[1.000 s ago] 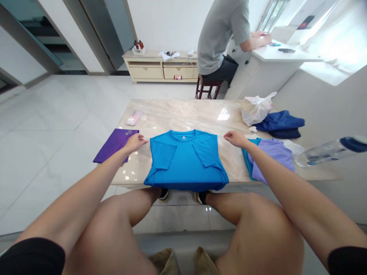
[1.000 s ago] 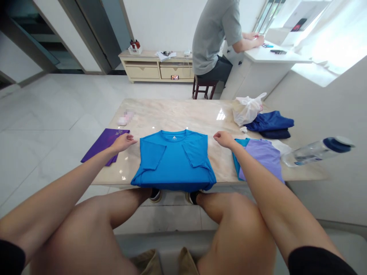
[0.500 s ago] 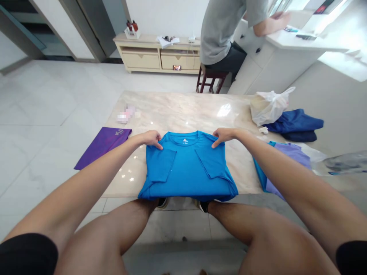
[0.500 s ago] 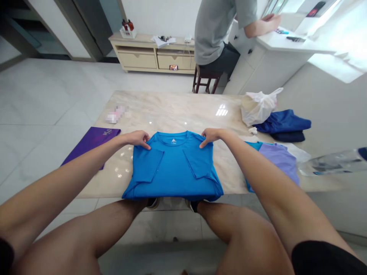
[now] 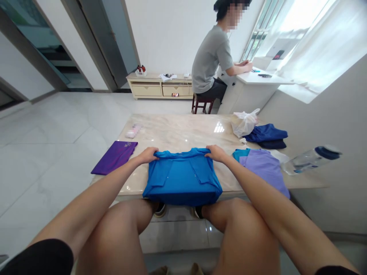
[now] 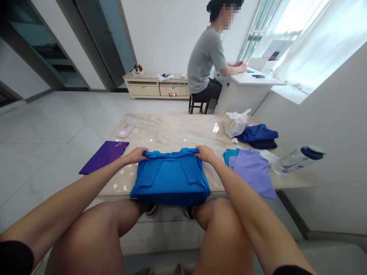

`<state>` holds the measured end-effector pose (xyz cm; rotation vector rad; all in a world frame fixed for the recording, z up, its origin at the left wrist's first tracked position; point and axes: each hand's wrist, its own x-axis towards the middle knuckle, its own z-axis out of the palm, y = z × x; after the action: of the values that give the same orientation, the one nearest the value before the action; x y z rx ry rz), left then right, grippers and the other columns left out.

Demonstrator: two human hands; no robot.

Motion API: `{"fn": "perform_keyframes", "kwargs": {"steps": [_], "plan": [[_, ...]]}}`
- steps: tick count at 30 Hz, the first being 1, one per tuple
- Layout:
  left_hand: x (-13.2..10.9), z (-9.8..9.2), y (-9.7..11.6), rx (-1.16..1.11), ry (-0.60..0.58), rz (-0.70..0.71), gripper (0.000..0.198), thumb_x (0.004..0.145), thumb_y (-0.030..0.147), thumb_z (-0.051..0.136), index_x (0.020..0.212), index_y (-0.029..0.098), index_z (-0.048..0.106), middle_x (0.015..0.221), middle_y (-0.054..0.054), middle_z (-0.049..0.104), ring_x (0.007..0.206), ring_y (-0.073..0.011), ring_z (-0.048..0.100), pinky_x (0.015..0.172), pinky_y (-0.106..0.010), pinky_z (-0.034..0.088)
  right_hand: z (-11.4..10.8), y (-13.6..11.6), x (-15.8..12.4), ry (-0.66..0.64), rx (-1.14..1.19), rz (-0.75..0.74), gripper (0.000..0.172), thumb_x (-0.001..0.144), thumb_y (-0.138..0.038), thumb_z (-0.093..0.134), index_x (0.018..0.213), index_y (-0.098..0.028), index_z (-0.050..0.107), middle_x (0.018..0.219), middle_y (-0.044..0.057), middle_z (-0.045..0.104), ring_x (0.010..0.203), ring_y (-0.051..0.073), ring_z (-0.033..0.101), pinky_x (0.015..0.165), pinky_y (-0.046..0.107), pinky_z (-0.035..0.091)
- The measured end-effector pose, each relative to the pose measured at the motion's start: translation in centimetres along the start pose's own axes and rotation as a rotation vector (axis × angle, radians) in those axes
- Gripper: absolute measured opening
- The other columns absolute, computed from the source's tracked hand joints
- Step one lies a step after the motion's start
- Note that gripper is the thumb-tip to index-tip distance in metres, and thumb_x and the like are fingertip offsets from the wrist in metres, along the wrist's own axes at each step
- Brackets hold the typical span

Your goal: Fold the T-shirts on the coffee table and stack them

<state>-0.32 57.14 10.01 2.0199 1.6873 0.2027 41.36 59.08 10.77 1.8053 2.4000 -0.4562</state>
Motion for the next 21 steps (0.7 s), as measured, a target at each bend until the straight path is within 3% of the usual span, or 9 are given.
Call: {"fn": "perform_keyframes", "kwargs": {"steps": [5, 9, 12, 15, 18, 21], "plan": [[4.1, -2.3, -0.6, 0.055, 0.155, -0.055, 0.012, 0.070, 0.027, 0.073, 0.068, 0.027, 0.061, 0.087, -0.010, 0.077, 0.103, -0.0370, 0.075, 0.090, -0.038, 0.055, -2.1, 0.3, 3.8, 0.119, -0.016, 0.083, 0.027, 0.104, -0.036, 0.069, 0.126, -0.022, 0.077, 0.132, 0.018, 0.079, 0.126, 0.036, 0.072, 0.095, 0.035, 0.055], [10.1, -4.1, -1.6, 0.090, 0.264, -0.101, 0.005, 0.075, 0.023, 0.072, 0.080, 0.024, 0.071, 0.098, -0.010, 0.080, 0.114, -0.0374, 0.074, 0.098, -0.041, 0.055, -3.0, 0.9, 10.2, 0.293, 0.067, 0.164, 0.024, 0.102, -0.036, 0.072, 0.122, -0.024, 0.078, 0.126, 0.019, 0.078, 0.124, 0.041, 0.071, 0.102, 0.044, 0.055], [14.7, -5.2, -2.2, 0.130, 0.410, -0.114, 0.013, 0.082, 0.017, 0.072, 0.094, 0.020, 0.077, 0.106, -0.008, 0.082, 0.116, -0.0333, 0.073, 0.103, -0.039, 0.055, -3.4, 1.7, 15.3, 0.445, 0.151, 0.189, 0.025, 0.103, -0.037, 0.070, 0.122, -0.023, 0.076, 0.124, 0.018, 0.077, 0.126, 0.043, 0.068, 0.107, 0.051, 0.054], [18.2, -6.9, -2.2, 0.139, 0.507, -0.104, 0.022, 0.093, 0.011, 0.064, 0.111, 0.012, 0.077, 0.127, -0.010, 0.079, 0.127, -0.0283, 0.067, 0.114, -0.039, 0.048, -4.6, 2.2, 19.2, 0.591, 0.227, 0.144, 0.024, 0.110, -0.038, 0.059, 0.124, -0.022, 0.070, 0.122, 0.015, 0.075, 0.130, 0.042, 0.063, 0.108, 0.053, 0.053], [19.3, -9.1, -1.4, 0.146, 0.648, -0.066, 0.023, 0.102, 0.017, 0.064, 0.119, 0.004, 0.072, 0.137, -0.010, 0.074, 0.132, -0.0239, 0.063, 0.115, -0.036, 0.044, -6.8, 1.9, 20.4, 0.718, 0.225, 0.120, 0.020, 0.113, -0.032, 0.055, 0.127, -0.021, 0.065, 0.123, 0.014, 0.072, 0.133, 0.038, 0.058, 0.111, 0.051, 0.049], [17.5, -10.5, -0.8, 0.166, 0.729, -0.012, 0.024, 0.109, 0.029, 0.065, 0.118, 0.008, 0.070, 0.135, -0.006, 0.072, 0.130, -0.0200, 0.062, 0.109, -0.036, 0.045, -8.4, 1.4, 18.3, 0.792, 0.193, 0.060, 0.018, 0.114, -0.026, 0.052, 0.129, -0.022, 0.061, 0.126, 0.014, 0.070, 0.132, 0.033, 0.055, 0.115, 0.048, 0.044]]}}
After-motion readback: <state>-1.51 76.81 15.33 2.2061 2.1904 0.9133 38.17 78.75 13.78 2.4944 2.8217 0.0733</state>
